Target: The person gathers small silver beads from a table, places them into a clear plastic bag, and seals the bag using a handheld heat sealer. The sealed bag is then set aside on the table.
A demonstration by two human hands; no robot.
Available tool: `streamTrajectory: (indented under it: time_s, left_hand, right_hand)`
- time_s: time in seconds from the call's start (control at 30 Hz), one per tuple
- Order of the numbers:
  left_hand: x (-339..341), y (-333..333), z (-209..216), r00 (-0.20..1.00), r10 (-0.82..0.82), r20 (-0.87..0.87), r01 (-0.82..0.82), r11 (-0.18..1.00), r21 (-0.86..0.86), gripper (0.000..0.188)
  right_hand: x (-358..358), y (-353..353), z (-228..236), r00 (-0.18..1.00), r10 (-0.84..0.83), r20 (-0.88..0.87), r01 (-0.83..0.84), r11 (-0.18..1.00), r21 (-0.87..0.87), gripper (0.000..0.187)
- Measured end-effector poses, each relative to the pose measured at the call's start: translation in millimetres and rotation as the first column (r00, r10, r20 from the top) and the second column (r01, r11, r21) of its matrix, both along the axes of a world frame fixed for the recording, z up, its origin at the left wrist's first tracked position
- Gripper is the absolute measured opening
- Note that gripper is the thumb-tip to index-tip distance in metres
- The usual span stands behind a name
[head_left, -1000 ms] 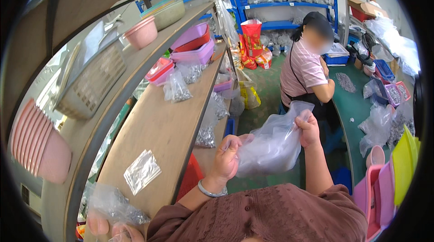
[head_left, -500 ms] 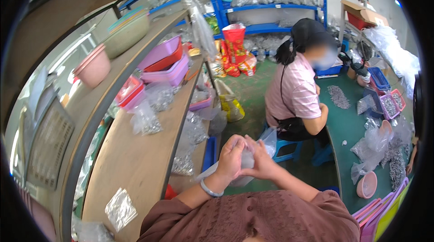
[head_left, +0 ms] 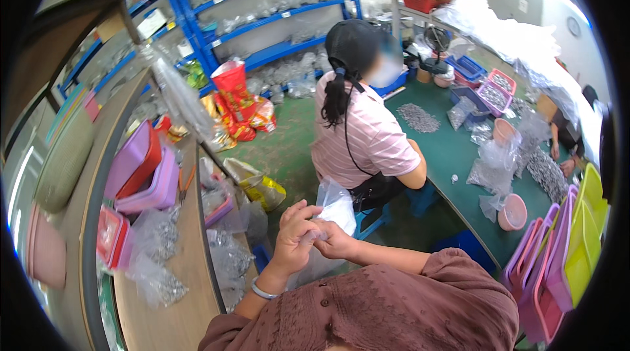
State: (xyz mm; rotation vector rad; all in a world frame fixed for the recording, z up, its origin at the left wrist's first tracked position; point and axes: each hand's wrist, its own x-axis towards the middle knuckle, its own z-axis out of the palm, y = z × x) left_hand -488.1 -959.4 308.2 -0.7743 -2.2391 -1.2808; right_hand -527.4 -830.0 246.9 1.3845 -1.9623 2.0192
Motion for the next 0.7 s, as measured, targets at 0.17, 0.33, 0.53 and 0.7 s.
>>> streamTrajectory:
  time_s: [0.17, 0.33, 0.53, 0.7]
  left_hand:
    - [-28.7, -29.3, -14.6, 0.975, -0.125, 0.185, 0.120, 0.992, 0.040, 0.073]
    - [-49.0, -47.9, -67.6, 0.714, -0.368, 0.595, 0.261, 0.929, 0.262, 0.117]
    - [-58.3, -42.0, -67.5, 0.822, -0.405, 0.400, 0.467, 0.882, -0.065, 0.091]
    - [-56.0, -30.9, -84.9, 0.796, -0.437, 0.419, 0.475, 0.880, 0.015, 0.082]
  right_hand:
    - [-12.9, -9.7, -3.4, 0.962, 0.047, 0.269, -0.035, 0.998, -0.048, 0.013]
    - [-19.6, -19.8, -4.3, 0.992, 0.000, 0.130, 0.003, 1.000, -0.022, 0.011]
    - [-20.8, -10.9, 18.9, 0.879, -0.069, -0.472, 0.239, 0.920, 0.312, 0.029]
    - [-19.1, 4.8, 27.9, 0.792, 0.002, -0.610, 0.348, 0.820, 0.455, 0.034]
